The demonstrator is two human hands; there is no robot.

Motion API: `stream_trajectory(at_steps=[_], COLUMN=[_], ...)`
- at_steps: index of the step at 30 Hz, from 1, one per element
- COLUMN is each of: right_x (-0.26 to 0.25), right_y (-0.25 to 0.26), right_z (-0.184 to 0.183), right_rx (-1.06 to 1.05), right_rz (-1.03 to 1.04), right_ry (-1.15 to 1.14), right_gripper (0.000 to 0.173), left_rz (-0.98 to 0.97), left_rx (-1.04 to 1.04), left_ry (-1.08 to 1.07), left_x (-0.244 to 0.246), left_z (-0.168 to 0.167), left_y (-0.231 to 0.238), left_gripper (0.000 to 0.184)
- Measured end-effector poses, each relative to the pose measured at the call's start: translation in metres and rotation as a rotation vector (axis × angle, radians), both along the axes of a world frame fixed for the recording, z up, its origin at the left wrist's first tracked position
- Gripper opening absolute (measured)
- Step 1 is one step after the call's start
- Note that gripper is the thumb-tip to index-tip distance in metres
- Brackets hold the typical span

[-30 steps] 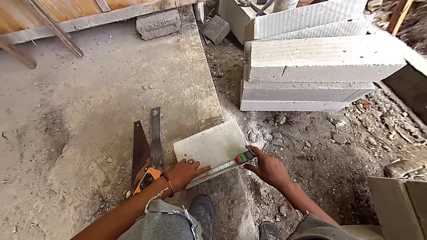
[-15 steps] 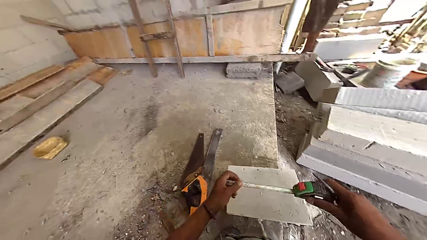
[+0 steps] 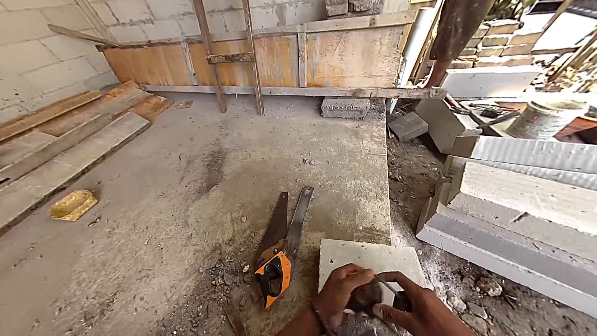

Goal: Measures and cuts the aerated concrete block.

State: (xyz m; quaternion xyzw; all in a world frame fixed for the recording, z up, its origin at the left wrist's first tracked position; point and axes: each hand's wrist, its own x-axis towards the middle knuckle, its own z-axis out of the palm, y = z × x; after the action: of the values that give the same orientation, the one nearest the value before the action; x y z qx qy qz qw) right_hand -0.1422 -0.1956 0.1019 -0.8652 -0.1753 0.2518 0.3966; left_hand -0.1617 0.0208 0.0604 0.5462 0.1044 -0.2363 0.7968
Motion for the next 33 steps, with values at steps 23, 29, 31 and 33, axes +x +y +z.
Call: stream_trajectory(at_steps=[23, 29, 31, 33], right_x=[0.005, -0.004, -0.001, 0.000], right_y=[-0.085, -0.084, -0.086, -0.087], right_z=[0.106, 0.112, 0.112, 0.107], right_rx=[0.191, 0.120, 0.095, 0.092], right_rz=[-0.561, -0.519, -0.486, -0.463], right_ry=[-0.297, -0.354, -0.358, -0.355], right_gripper=[0.029, 0.029, 0.031, 0.032], left_rz=[-0.308, -0.382, -0.343, -0.331], left_rx=[1.775, 1.871, 1.881, 1.841], left_ry=[0.099, 0.117, 0.072, 0.042], left_x=[0.054, 0.046, 0.044, 0.040], left_z=[-0.129, -0.164, -0.167, -0.160], left_y=[0.149, 0.146, 0.152, 0.158], left_gripper=[0.116, 0.123, 0.116, 0.107])
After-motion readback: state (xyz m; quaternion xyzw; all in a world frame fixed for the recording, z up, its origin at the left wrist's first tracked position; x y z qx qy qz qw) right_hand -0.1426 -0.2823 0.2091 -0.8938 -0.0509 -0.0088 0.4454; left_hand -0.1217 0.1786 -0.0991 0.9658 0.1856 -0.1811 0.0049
